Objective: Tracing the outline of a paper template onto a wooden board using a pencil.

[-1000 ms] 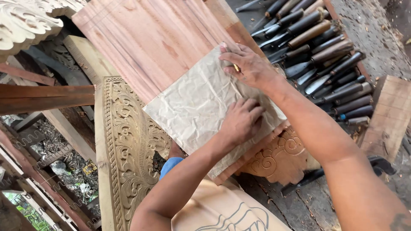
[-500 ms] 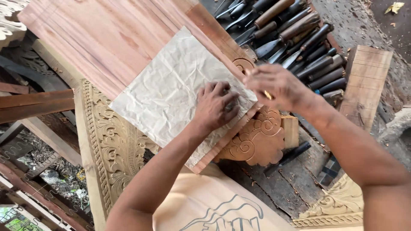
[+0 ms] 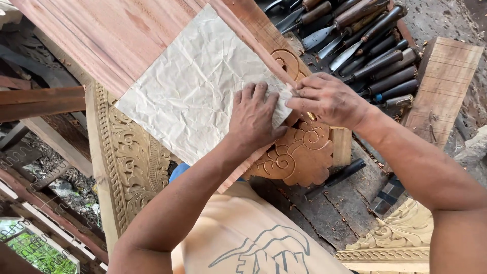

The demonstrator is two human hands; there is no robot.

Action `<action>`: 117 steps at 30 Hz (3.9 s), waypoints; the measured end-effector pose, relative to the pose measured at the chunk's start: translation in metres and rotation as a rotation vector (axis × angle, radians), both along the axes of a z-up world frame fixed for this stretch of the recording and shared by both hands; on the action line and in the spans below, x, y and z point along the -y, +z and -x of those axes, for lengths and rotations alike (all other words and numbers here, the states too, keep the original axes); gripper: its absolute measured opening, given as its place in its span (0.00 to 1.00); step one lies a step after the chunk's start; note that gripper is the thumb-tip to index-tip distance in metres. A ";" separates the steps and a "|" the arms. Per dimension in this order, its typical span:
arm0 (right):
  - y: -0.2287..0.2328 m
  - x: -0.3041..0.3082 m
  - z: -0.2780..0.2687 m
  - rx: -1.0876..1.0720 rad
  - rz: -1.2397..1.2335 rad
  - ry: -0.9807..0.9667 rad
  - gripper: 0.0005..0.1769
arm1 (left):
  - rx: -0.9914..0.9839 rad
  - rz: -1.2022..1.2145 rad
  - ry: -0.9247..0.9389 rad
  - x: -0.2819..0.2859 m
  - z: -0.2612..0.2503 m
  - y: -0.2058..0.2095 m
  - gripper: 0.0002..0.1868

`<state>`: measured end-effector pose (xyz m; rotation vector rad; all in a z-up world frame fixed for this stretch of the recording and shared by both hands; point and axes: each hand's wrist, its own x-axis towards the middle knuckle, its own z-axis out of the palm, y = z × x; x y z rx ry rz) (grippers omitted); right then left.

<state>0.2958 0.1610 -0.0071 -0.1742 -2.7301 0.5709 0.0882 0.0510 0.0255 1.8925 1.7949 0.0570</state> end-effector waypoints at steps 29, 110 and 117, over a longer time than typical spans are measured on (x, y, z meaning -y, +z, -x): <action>-0.026 0.016 -0.022 -0.067 0.795 -0.305 0.02 | 0.302 0.101 -0.034 -0.026 0.029 -0.006 0.19; -0.045 0.007 -0.033 -0.284 1.184 -0.175 0.04 | 0.212 0.180 0.010 -0.016 0.008 0.003 0.27; -0.049 0.009 -0.031 -0.262 1.014 -0.195 0.03 | 0.092 0.035 0.007 -0.003 -0.011 -0.001 0.20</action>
